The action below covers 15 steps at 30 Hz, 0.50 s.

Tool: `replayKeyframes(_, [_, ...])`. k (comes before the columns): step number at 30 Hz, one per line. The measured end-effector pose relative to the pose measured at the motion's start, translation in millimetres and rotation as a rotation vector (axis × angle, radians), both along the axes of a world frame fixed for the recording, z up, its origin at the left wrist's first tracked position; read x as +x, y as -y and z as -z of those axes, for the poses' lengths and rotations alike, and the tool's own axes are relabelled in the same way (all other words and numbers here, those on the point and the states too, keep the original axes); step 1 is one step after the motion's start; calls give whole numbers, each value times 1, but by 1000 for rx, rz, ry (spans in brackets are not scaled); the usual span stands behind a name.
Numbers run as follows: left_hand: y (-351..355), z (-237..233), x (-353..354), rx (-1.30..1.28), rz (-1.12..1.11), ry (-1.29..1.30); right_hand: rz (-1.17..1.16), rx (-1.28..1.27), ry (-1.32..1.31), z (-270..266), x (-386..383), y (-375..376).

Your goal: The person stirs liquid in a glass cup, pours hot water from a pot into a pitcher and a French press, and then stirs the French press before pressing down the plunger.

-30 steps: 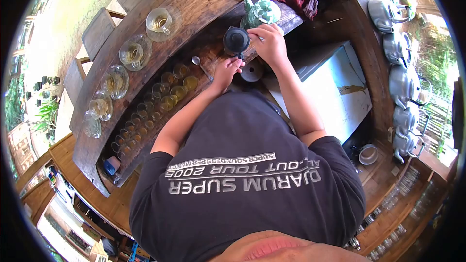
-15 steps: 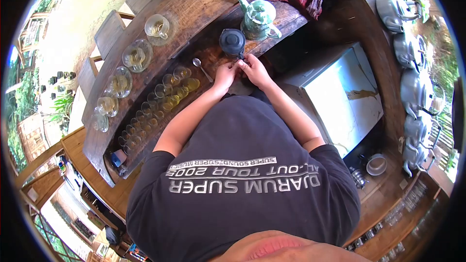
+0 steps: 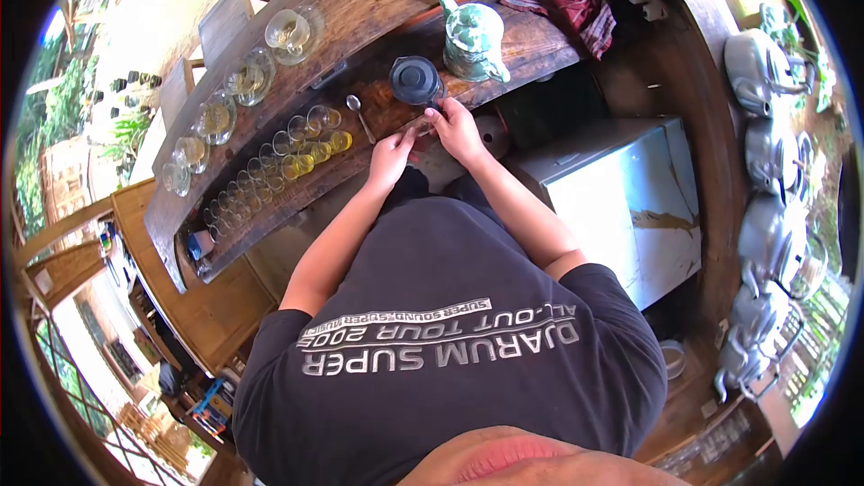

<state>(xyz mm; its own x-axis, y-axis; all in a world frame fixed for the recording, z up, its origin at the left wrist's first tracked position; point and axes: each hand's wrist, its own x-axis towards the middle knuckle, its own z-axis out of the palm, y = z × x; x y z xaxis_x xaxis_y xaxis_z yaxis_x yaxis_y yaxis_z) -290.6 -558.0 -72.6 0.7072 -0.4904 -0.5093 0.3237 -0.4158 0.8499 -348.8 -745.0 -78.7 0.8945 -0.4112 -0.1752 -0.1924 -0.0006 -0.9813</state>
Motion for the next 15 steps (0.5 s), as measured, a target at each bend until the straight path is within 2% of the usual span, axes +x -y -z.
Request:
replayKeyframes(2, [-13, 6, -6, 51, -40, -21, -13, -24, 0, -5, 0, 3])
replayKeyframes(5, [-33, 13, -19, 4, -196, -51, 0, 48, 15, -5, 2, 15])
replayKeyframes(7, [-45, 11, -28, -25, -297, -55, -31, -11, 4, -7, 6, 22])
replayKeyframes(10, [-57, -1, -36, 6, -349, -63, -76, -106, 69, -2, 11, 28])
replayKeyframes(15, [-73, 1, -43, 11, -428, -80, -160, -7, 50, -27, 18, 38])
